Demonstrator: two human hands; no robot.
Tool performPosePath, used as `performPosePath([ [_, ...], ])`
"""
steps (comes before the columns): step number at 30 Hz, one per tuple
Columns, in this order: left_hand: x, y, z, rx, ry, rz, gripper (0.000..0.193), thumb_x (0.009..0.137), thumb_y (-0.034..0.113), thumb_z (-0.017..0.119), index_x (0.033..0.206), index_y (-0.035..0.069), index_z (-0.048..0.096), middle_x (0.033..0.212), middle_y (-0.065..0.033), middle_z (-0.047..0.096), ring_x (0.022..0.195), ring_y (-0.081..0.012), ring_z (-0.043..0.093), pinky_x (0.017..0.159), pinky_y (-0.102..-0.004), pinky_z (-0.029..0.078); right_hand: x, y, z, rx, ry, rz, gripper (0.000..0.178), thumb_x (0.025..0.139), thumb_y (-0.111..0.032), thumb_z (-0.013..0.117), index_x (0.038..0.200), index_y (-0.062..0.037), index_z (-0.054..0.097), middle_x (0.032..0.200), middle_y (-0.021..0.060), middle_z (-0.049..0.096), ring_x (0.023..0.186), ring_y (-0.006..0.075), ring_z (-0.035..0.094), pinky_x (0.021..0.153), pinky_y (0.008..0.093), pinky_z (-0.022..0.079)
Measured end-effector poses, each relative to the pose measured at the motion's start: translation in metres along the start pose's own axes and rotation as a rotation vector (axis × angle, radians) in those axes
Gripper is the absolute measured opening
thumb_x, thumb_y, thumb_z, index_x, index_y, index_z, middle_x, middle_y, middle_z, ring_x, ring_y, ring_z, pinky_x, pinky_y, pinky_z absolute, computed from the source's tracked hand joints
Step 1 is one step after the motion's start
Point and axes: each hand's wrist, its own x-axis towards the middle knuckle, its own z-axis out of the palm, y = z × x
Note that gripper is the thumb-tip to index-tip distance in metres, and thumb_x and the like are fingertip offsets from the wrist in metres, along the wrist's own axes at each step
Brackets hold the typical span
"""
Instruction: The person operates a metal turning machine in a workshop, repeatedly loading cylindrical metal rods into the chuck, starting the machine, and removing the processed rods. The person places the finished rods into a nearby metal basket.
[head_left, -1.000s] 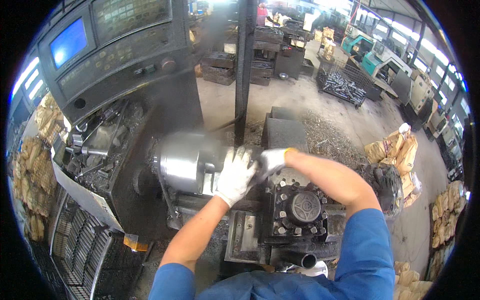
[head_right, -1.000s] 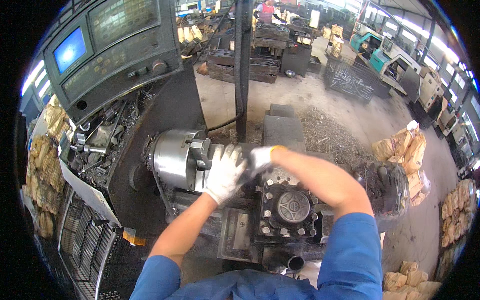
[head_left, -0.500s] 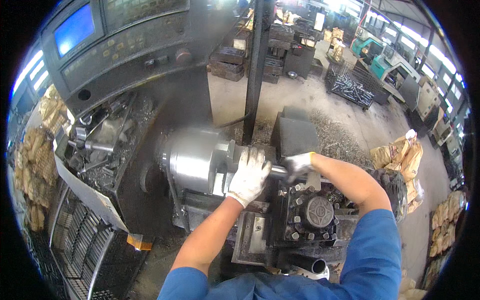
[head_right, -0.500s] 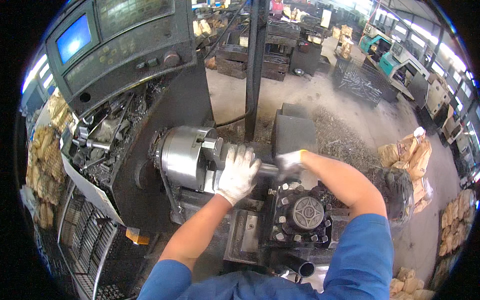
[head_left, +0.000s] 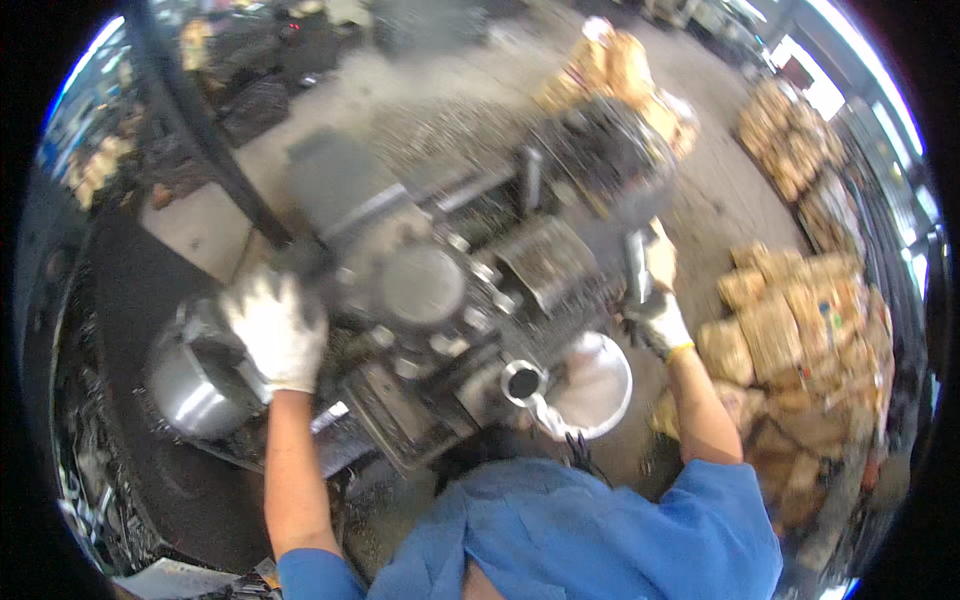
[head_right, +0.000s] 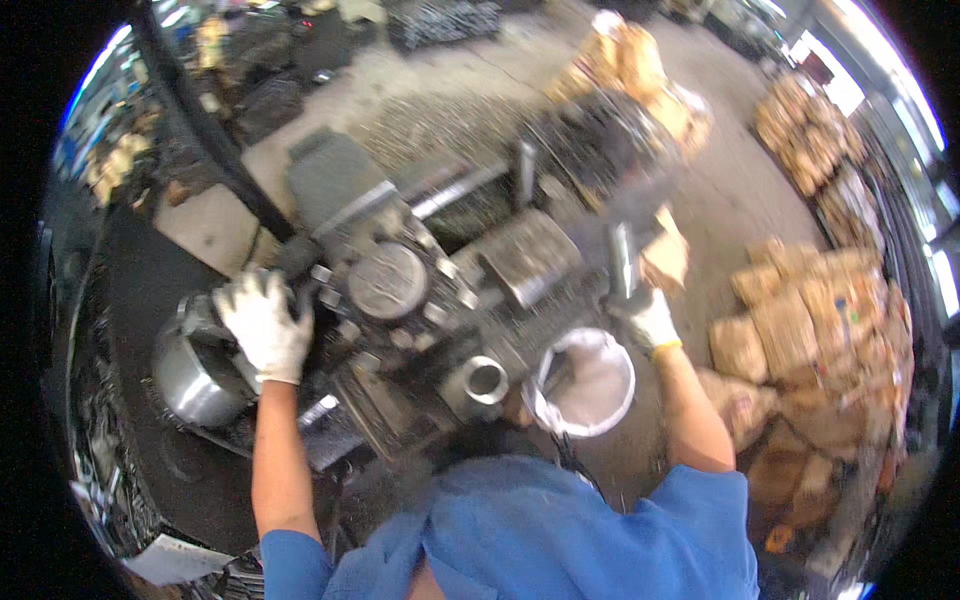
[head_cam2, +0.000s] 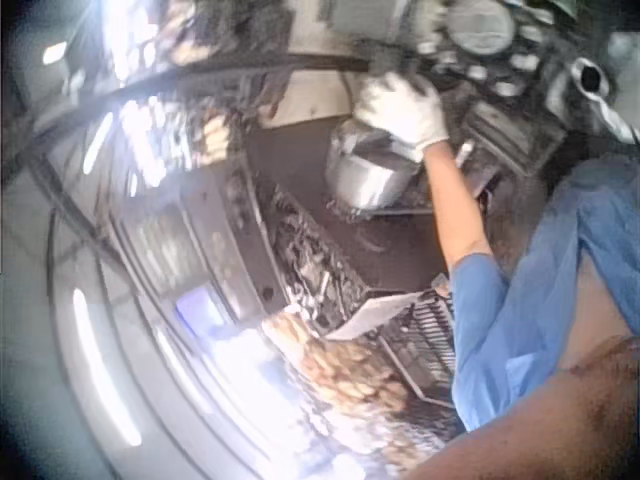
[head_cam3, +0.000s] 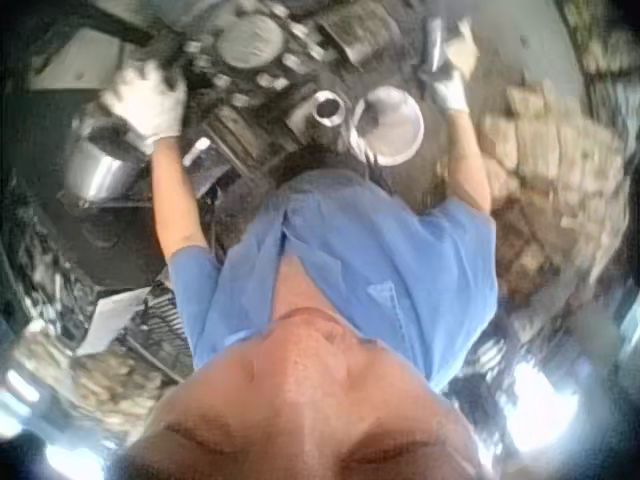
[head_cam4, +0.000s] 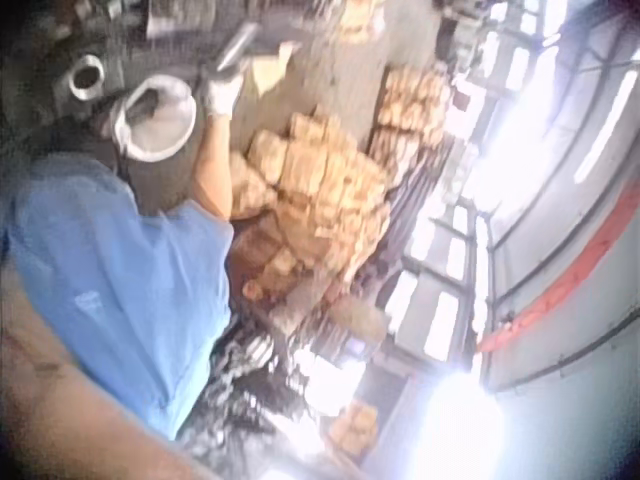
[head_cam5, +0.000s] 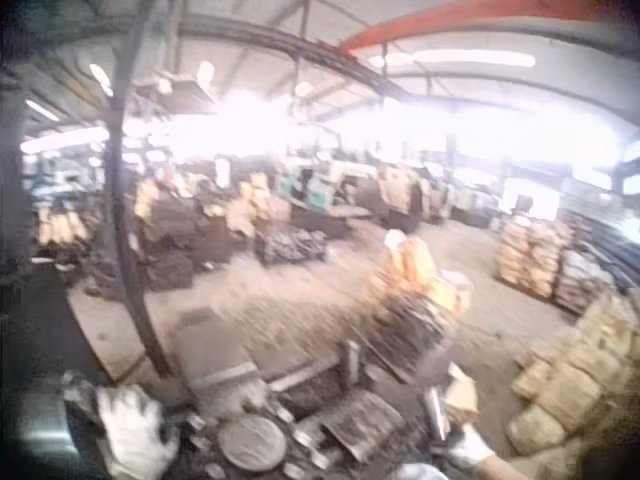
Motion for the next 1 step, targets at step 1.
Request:
performPosePath([
  [1, -0.0024, -0.0018, 0.0008, 0.027, 0.003, -0.005, 0.057, 0.082, 0.038, 0.082, 0.130, 0.010, 0.070, 0.149, -0.0219, 0.057, 0.141, -0.0416, 0.051, 0.126, -0.0649, 0.025, -0.0280, 0.0231, -0.0052, -0.009, -0.003, 0.055, 0.036, 0.087, -0.008, 0.079, 0.121, 0.0002, 0.072, 0.099, 0.0108, 0.078, 0.084, 0.0183, 0.074, 0.078, 0.0319, 0.060],
])
